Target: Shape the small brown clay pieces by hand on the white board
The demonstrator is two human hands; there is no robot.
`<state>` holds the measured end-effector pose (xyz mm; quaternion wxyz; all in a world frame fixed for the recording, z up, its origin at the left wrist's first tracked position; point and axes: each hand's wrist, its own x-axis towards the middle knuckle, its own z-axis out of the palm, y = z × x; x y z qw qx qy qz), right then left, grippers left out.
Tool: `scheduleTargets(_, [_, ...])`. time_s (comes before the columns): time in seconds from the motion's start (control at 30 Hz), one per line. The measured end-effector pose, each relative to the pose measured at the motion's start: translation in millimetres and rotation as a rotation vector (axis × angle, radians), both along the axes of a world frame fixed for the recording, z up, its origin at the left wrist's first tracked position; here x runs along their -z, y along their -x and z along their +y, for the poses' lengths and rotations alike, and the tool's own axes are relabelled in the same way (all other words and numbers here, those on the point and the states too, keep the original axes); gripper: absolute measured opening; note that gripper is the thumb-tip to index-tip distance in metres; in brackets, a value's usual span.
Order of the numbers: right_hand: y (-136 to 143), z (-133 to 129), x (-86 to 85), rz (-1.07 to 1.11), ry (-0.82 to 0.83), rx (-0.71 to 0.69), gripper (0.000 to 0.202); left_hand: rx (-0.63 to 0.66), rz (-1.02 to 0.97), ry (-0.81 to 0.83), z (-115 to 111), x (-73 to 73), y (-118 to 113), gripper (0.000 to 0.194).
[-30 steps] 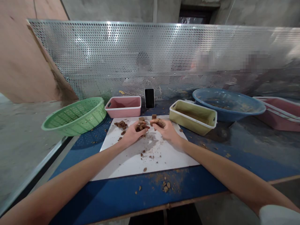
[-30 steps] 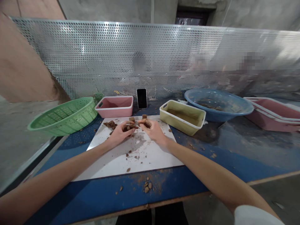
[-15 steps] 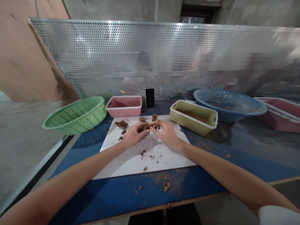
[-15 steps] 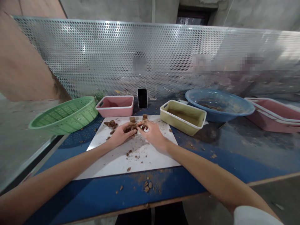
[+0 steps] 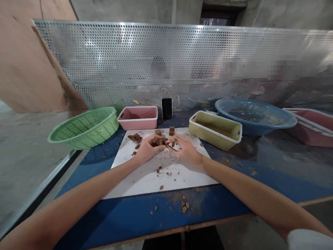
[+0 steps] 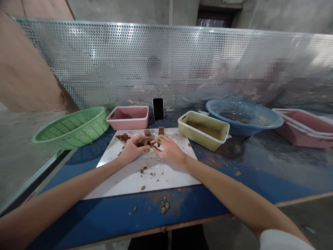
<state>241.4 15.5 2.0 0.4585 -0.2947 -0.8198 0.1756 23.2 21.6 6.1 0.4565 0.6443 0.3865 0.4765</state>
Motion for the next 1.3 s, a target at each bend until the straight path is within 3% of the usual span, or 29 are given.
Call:
scheduleTargets(0.47, [-1.4, 2.8, 7.8, -0.097, -0.070, 0.032, 0.009, 0.021, 0.037, -0.031, -3.5, -2.9, 1.4, 0.044])
scheduleTargets(0.87, [-0.2, 0.4, 5.1, -0.079, -0.180, 0.001, 0.014, 0.040, -0.018, 0.006, 3.5, 2.6, 2.7, 0.052])
scheduleTargets(1.13, [0.6, 0.2, 7.2, -0.052, -0.035, 0.071, 0.014, 0.013, 0.030, -0.075, 6.6, 4.4, 4.2, 0.059])
scheduleTargets(1.3, [0.0, 0.2, 9.7, -0.056, -0.007, 0.080, 0.012, -0.017, 0.069, -0.096, 7.1, 6.6, 4.3, 0.050])
